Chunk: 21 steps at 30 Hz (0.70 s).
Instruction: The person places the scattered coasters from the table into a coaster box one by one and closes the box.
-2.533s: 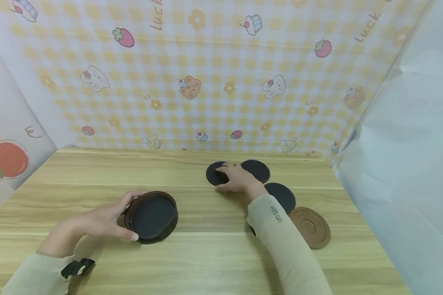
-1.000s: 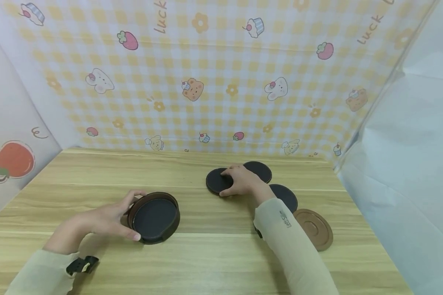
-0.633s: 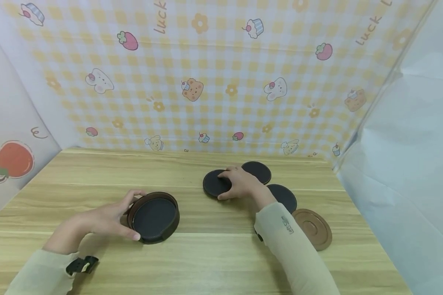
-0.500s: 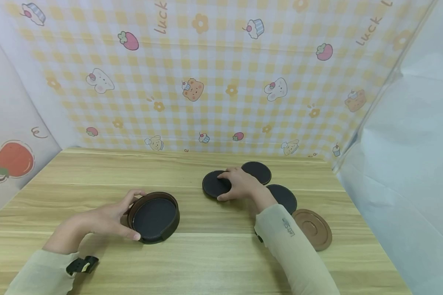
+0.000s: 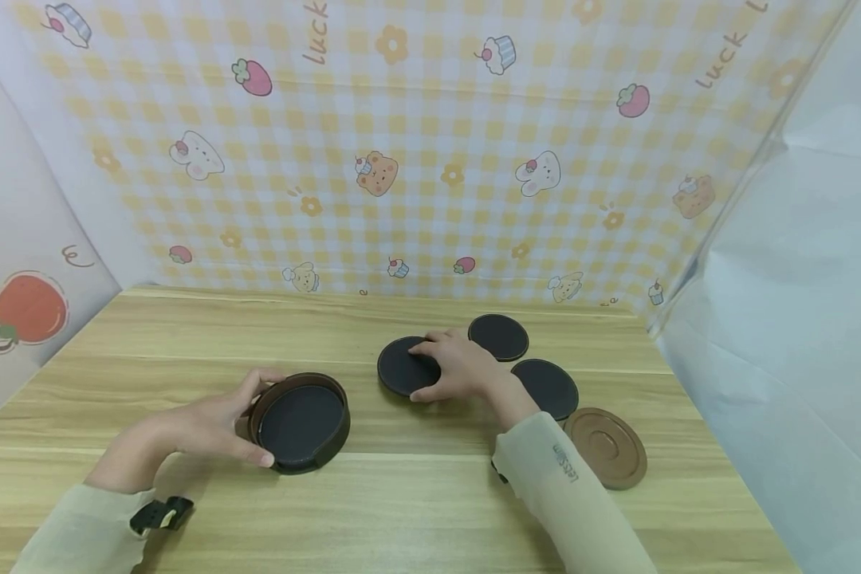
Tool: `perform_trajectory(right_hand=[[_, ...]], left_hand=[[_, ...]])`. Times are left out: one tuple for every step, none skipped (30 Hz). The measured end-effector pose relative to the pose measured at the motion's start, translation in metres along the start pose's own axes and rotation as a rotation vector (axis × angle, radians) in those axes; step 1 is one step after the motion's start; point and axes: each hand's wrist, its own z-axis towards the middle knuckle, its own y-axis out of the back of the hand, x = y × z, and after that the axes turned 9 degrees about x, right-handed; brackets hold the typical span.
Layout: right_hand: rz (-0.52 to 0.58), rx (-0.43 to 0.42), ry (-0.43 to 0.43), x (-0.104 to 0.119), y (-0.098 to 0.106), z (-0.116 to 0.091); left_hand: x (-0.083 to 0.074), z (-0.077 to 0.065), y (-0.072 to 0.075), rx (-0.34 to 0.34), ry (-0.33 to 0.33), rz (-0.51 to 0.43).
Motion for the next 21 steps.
perform_trajectory(right_hand=[[-0.006,-0.004,0.008,0.003,0.001,-0.001],[-0.012,-0.009,0.018,0.006,0.001,-0.002],[-0.019,-0.013,0.027,0.009,0.002,-0.002],[-0.027,-0.017,0.036,0.013,0.002,-0.003],[-0.036,-0.021,0.045,0.016,0.003,-0.004],[-0.045,-0.025,0.055,0.019,0.003,-0.004],[-0.049,-0.026,0.063,0.021,0.004,-0.005],[-0.049,-0.026,0.071,0.024,0.004,-0.004],[-0.051,-0.027,0.08,0.026,0.004,-0.004],[-0.057,-0.03,0.09,0.029,0.004,-0.004],[-0.061,-0.03,0.1,0.032,0.004,-0.004],[-0.063,-0.03,0.111,0.035,0.004,-0.004],[-0.069,-0.03,0.12,0.038,0.005,-0.004],[-0.075,-0.03,0.13,0.041,0.005,-0.003],[-0.084,-0.03,0.139,0.044,0.005,-0.003],[-0.091,-0.03,0.148,0.047,0.005,-0.003],[-0.095,-0.027,0.155,0.05,0.005,-0.003],[-0.097,-0.025,0.16,0.053,0.005,-0.002],[-0.099,-0.023,0.165,0.056,0.004,-0.001],[-0.102,-0.022,0.171,0.058,0.003,0.0],[-0.104,-0.022,0.179,0.061,0.002,0.001]], left_hand=[[0.0,0.0,0.0,0.0,-0.002,0.0],[0.0,0.0,0.0,-0.001,-0.003,0.002],[0.0,0.0,0.0,0.0,-0.004,0.002],[0.0,0.0,0.0,0.0,-0.003,0.003],[0.0,0.0,0.0,-0.001,-0.001,0.005],[-0.001,0.0,0.0,-0.001,0.001,0.007],[0.0,0.0,0.0,-0.002,0.002,0.009],[0.0,0.0,0.0,-0.003,0.005,0.013],[0.0,0.0,-0.001,-0.004,0.008,0.016],[0.0,0.0,-0.001,-0.005,0.01,0.018],[0.0,0.0,-0.001,-0.007,0.012,0.019],[0.0,0.0,-0.001,-0.008,0.012,0.018],[0.0,0.0,-0.001,-0.009,0.014,0.019],[0.0,0.0,-0.001,-0.01,0.014,0.019],[0.0,0.0,-0.001,-0.01,0.014,0.018],[-0.001,0.0,0.0,-0.011,0.014,0.018],[-0.001,0.0,0.0,-0.011,0.012,0.017],[-0.001,0.0,0.0,-0.01,0.01,0.015],[0.0,0.0,0.0,-0.01,0.008,0.015],[0.0,0.0,0.0,-0.008,0.005,0.013],[0.0,0.0,0.0,-0.007,0.001,0.012]])
